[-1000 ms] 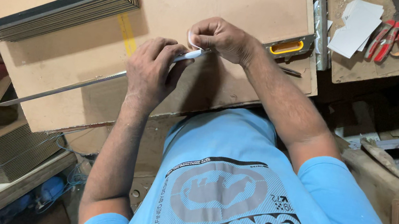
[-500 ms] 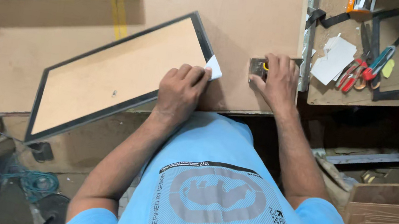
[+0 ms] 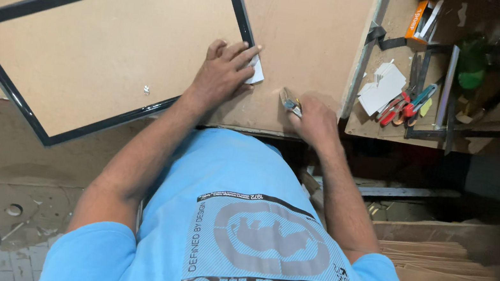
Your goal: The person folds white paper corner protectors by hand and presses them onto the corners of framed boards, then stacks the finished frames on the work table. They carry a stack of protected frames across the room and continue protecting corners of more frames.
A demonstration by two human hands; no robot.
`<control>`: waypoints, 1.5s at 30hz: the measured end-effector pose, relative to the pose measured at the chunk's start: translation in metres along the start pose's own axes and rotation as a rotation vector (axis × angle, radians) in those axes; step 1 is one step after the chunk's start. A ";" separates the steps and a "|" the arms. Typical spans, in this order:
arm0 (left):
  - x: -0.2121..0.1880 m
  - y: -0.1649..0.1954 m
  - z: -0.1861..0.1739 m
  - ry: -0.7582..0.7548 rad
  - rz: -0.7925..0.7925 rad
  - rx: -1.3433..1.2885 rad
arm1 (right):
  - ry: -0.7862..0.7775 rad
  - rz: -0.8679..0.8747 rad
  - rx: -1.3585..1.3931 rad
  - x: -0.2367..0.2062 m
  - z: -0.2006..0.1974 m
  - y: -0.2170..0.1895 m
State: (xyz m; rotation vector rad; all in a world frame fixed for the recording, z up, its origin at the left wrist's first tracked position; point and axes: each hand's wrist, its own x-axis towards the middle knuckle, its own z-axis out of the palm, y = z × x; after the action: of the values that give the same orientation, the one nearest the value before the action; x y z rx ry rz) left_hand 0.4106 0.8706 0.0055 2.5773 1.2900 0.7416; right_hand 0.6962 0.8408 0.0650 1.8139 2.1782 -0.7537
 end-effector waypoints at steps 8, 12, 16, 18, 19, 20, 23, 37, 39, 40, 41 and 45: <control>-0.012 -0.020 -0.002 -0.178 -0.006 -0.069 | 0.035 -0.131 0.206 0.021 -0.004 -0.057; -0.016 -0.020 0.004 -0.140 -0.003 -0.068 | -0.015 -0.118 0.101 0.028 -0.002 -0.068; -0.017 -0.020 0.006 -0.192 -0.038 -0.027 | -0.045 -0.105 0.132 0.030 -0.003 -0.073; -0.017 -0.019 0.006 -0.210 -0.043 -0.007 | -0.023 -0.104 0.117 0.032 -0.001 -0.076; -0.017 -0.019 0.006 -0.204 -0.043 0.001 | 0.004 -0.117 0.106 0.033 0.000 -0.077; -0.018 -0.019 0.005 -0.199 -0.042 0.010 | 0.032 -0.129 0.097 0.034 0.002 -0.079; -0.016 -0.019 0.004 -0.187 -0.032 -0.004 | 0.154 -0.184 0.159 0.035 0.007 -0.081; -0.068 -0.040 -0.049 -0.045 -0.402 0.007 | 0.438 -0.111 -0.056 0.012 0.013 -0.096; -0.121 -0.058 -0.074 0.017 -0.710 0.029 | 0.487 -0.083 -0.080 0.001 0.012 -0.091; -0.148 -0.067 -0.090 0.087 -0.848 0.052 | 0.540 -0.120 -0.110 -0.004 0.010 -0.087; -0.176 -0.073 -0.105 0.049 -1.006 0.173 | 0.595 -0.150 -0.142 -0.008 0.008 -0.082; -0.264 -0.083 -0.162 0.070 -1.671 0.140 | 0.635 -0.274 -0.092 -0.009 0.000 -0.076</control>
State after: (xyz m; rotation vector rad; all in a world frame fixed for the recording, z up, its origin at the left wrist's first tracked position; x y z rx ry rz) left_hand 0.1379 0.7021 0.0214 0.7209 2.6843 0.2972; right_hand 0.6246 0.8249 0.0881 1.9117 2.8335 -0.1020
